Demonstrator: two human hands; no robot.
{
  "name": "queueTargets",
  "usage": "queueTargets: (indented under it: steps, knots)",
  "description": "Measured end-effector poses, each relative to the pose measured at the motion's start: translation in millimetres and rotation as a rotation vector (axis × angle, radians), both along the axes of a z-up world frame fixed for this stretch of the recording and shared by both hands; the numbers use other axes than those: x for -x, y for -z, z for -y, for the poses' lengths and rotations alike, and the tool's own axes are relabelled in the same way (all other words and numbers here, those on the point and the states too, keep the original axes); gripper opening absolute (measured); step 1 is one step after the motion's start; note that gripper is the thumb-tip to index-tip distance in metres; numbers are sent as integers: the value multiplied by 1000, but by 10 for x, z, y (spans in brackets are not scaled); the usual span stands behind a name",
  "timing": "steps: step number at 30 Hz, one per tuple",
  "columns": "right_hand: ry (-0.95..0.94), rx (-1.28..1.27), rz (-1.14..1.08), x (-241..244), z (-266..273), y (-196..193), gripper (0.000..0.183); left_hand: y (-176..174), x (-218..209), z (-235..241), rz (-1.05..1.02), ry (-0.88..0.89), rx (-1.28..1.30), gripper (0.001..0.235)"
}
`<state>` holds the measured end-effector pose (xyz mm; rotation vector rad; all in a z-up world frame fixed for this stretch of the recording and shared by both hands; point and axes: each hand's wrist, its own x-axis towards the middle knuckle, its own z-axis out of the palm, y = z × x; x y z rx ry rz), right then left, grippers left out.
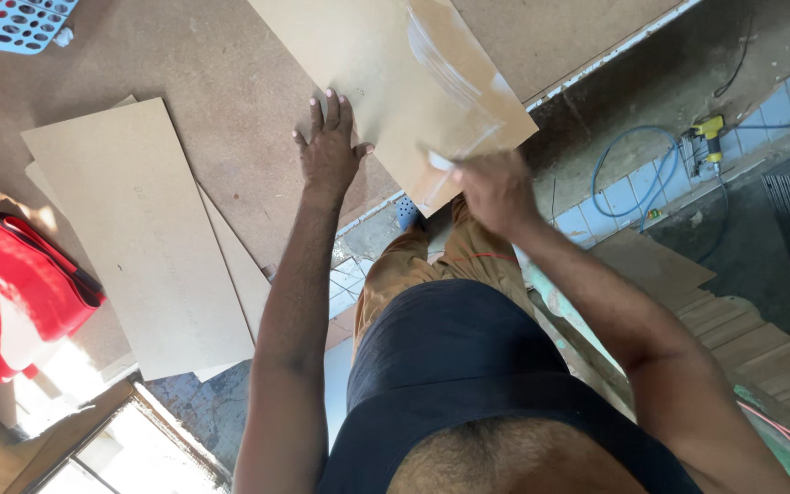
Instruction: The person cuts a piece of cardboard, applies glue to its surface, places a red paper sheet on top, and trims the excess paper. The process is repeated for a second unit. The finished items are stacked on the table.
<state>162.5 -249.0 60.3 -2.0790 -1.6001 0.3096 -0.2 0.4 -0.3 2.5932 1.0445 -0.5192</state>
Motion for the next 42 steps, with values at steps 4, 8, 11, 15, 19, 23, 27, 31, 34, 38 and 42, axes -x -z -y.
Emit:
queueTargets:
  steps: [4,8,11,15,19,23,27,31,34,38,42]
  knots:
    - [160,-104,178,-519,-467,100,21,-21,-7,16,30,-12,5,100]
    - [-196,-152,77,96,-213,107,27,-3,15,24,40,-30,20,99]
    - [-237,-122,-84,332,259,109,16,52,32,25,49,-44,28,98]
    - [622,30,-912,-184,639,313,22,49,-34,282,82,6,-84,92]
    - [978,-354,-1233,-954,967,566,28,-38,-121,936,124,192,-54,64]
    - [943,-422,-1336,-1566,1211,738,36,42,-66,995,403,-105,-179,55]
    - [880,-390,-1318,-2087,1086,812,35,158,135,739,658,-506,-112,62]
    - [741,-343,-1254,-2486,719,726,34,21,300,814,529,-638,34,66]
    - [656,-259,-928,-2654,582,590,30,-136,285,834,400,-644,74,71]
    - [466,-53,-97,-2546,520,515,22,-294,108,550,26,-469,-38,96]
    - [210,-150,273,-1924,676,549,30,-374,32,315,-78,-288,35,114]
